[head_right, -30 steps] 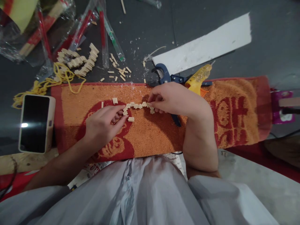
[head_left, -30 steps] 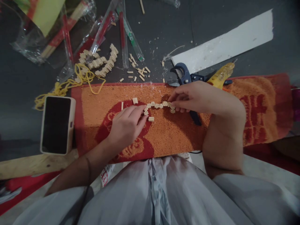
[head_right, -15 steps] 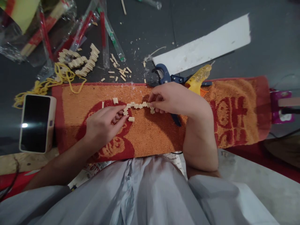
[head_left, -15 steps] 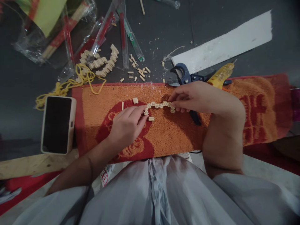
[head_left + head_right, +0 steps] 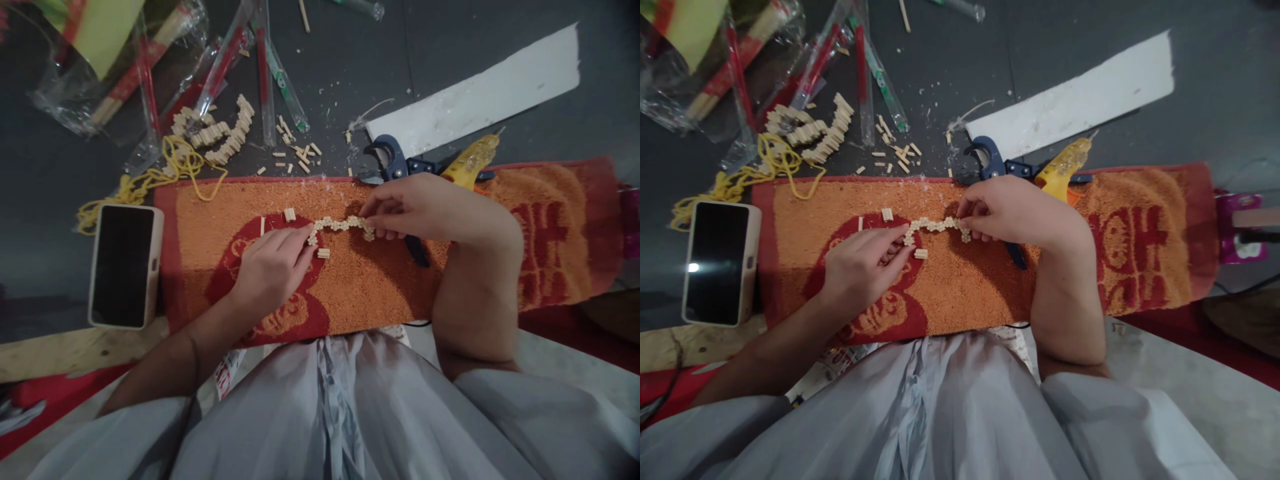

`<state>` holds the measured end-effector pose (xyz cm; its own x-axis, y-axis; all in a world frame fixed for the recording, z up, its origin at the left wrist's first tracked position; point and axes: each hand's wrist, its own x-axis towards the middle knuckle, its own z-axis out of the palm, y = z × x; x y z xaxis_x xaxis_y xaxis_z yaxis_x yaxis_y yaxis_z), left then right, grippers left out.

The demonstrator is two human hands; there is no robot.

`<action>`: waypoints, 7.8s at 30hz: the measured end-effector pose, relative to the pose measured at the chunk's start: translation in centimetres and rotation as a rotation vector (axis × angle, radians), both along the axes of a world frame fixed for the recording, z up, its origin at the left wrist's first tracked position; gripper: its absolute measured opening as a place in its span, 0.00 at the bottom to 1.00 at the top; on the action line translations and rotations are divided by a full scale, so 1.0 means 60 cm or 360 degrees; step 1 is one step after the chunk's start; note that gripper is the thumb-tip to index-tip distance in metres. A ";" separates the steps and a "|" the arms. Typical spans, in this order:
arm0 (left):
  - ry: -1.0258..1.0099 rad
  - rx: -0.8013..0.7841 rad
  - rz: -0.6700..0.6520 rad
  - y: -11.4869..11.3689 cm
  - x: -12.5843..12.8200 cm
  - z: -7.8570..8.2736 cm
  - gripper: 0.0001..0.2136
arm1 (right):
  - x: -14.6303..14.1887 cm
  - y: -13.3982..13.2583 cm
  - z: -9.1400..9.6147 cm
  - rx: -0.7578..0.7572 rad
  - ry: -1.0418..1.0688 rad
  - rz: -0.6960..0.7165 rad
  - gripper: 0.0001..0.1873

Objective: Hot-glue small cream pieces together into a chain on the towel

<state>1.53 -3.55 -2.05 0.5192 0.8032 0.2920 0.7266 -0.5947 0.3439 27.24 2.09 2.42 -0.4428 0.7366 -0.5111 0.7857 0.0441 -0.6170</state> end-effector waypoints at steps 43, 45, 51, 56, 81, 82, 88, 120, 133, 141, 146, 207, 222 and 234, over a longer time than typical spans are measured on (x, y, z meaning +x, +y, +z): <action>-0.0128 -0.0087 0.0013 0.002 -0.002 -0.009 0.10 | -0.006 0.000 0.011 0.0041 -0.0088 0.0037 0.08; -0.0126 -0.0095 0.0021 0.002 -0.002 -0.009 0.10 | -0.006 0.000 0.011 0.0043 -0.0092 0.0037 0.08; -0.0133 -0.0138 0.0030 0.003 -0.002 -0.006 0.10 | -0.005 0.000 0.010 0.0016 -0.0047 0.0028 0.08; -0.0140 -0.0204 0.0036 0.007 -0.003 -0.007 0.10 | -0.004 0.001 0.008 -0.0005 -0.0020 0.0026 0.09; -0.0071 -0.0188 0.0037 0.003 -0.004 -0.005 0.11 | -0.005 0.000 0.007 0.0031 -0.0038 0.0039 0.09; -0.0072 -0.0183 0.0036 0.002 -0.004 -0.006 0.12 | -0.005 0.000 0.007 0.0033 -0.0035 0.0041 0.09; -0.0087 -0.0179 0.0041 0.001 -0.003 -0.007 0.13 | -0.007 0.002 0.010 0.0034 -0.0066 0.0064 0.07; -0.0084 -0.0390 0.0168 0.006 -0.001 -0.014 0.12 | -0.006 0.000 0.006 0.0106 -0.0025 0.0077 0.07; -0.0143 -0.0377 0.0194 0.004 0.003 -0.013 0.10 | -0.007 -0.001 0.006 0.0163 -0.0040 0.0088 0.07; -0.0234 -0.0604 0.0302 0.003 0.005 -0.019 0.11 | -0.007 -0.001 0.004 0.0173 -0.0036 0.0087 0.08; -0.0312 -0.0662 0.0326 0.004 0.006 -0.021 0.10 | -0.007 -0.002 0.006 0.0180 -0.0058 0.0084 0.07; -0.0308 -0.0494 0.0346 0.013 0.000 -0.002 0.12 | -0.021 0.002 -0.009 0.0429 -0.0107 0.0007 0.11; -0.0119 -0.0425 0.0349 0.016 0.004 0.004 0.12 | -0.020 0.001 -0.010 0.0435 -0.0129 0.0025 0.11; -0.0129 -0.0423 0.0331 0.017 0.004 0.004 0.11 | -0.017 0.004 -0.007 0.0421 -0.0102 0.0013 0.14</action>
<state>1.77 -2.56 -1.81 0.3200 0.9429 0.0922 0.7870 -0.3187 0.5283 26.24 2.31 1.98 -0.4223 0.8448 -0.3286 0.8218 0.2040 -0.5319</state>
